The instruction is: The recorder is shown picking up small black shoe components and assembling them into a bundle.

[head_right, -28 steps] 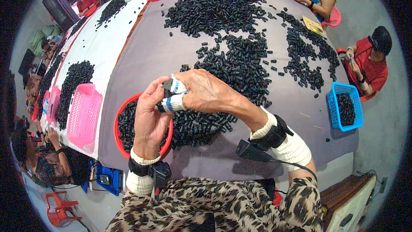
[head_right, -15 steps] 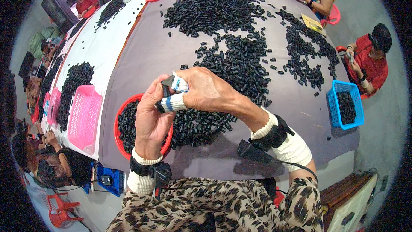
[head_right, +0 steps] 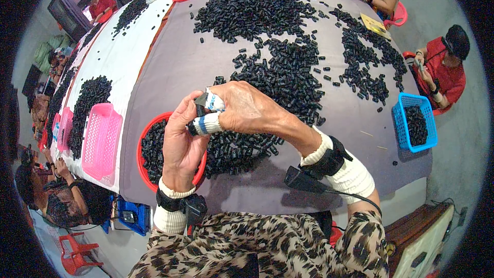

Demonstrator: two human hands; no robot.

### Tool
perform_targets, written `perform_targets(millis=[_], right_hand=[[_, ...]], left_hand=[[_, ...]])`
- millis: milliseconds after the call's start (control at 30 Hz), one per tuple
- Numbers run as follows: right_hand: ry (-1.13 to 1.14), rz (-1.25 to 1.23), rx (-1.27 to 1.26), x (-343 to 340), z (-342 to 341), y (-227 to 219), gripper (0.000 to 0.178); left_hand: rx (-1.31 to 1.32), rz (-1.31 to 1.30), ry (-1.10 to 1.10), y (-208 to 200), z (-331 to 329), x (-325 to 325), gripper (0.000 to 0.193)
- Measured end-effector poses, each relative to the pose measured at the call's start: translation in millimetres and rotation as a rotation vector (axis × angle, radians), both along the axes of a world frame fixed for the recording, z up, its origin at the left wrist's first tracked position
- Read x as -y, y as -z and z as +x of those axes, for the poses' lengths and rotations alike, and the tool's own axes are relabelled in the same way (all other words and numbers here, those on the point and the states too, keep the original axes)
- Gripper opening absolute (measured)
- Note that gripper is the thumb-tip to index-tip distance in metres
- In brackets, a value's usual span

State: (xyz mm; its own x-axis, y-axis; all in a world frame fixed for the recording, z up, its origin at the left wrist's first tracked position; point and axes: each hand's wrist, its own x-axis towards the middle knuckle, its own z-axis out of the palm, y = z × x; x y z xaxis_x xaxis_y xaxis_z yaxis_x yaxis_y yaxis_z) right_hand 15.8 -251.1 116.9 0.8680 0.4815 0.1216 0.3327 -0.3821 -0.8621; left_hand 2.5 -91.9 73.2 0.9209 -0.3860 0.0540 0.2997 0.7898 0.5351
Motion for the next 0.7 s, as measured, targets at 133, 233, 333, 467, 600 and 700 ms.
perform_targets(millis=[133,233,333,467,600,700], right_hand=[[0.027,-0.039,0.117,0.9,3.1,11.9,0.04],[0.007,0.006,0.11,-0.2,0.3,6.7,0.038],[0.06,0.081,-0.035,-1.9,-5.5,-2.7,0.034],[0.112,0.052,-0.083,0.4,-7.1,-5.9,0.032],[0.098,0.106,-0.079,-0.4,-4.8,0.7,0.031],[0.097,0.116,-0.069,0.1,-4.7,3.7,0.03]], left_hand=[[0.011,0.1,-0.046,-4.7,-1.5,3.2,0.024],[0.012,0.11,-0.038,-3.7,-1.7,2.9,0.025],[-0.023,-0.005,-0.009,-4.9,-1.0,1.7,0.026],[-0.077,-0.021,-0.017,-9.2,-4.1,6.3,0.023],[-0.045,0.066,-0.061,-7.6,-2.8,6.2,0.023],[-0.001,0.149,-0.059,-6.8,-0.2,5.7,0.023]])
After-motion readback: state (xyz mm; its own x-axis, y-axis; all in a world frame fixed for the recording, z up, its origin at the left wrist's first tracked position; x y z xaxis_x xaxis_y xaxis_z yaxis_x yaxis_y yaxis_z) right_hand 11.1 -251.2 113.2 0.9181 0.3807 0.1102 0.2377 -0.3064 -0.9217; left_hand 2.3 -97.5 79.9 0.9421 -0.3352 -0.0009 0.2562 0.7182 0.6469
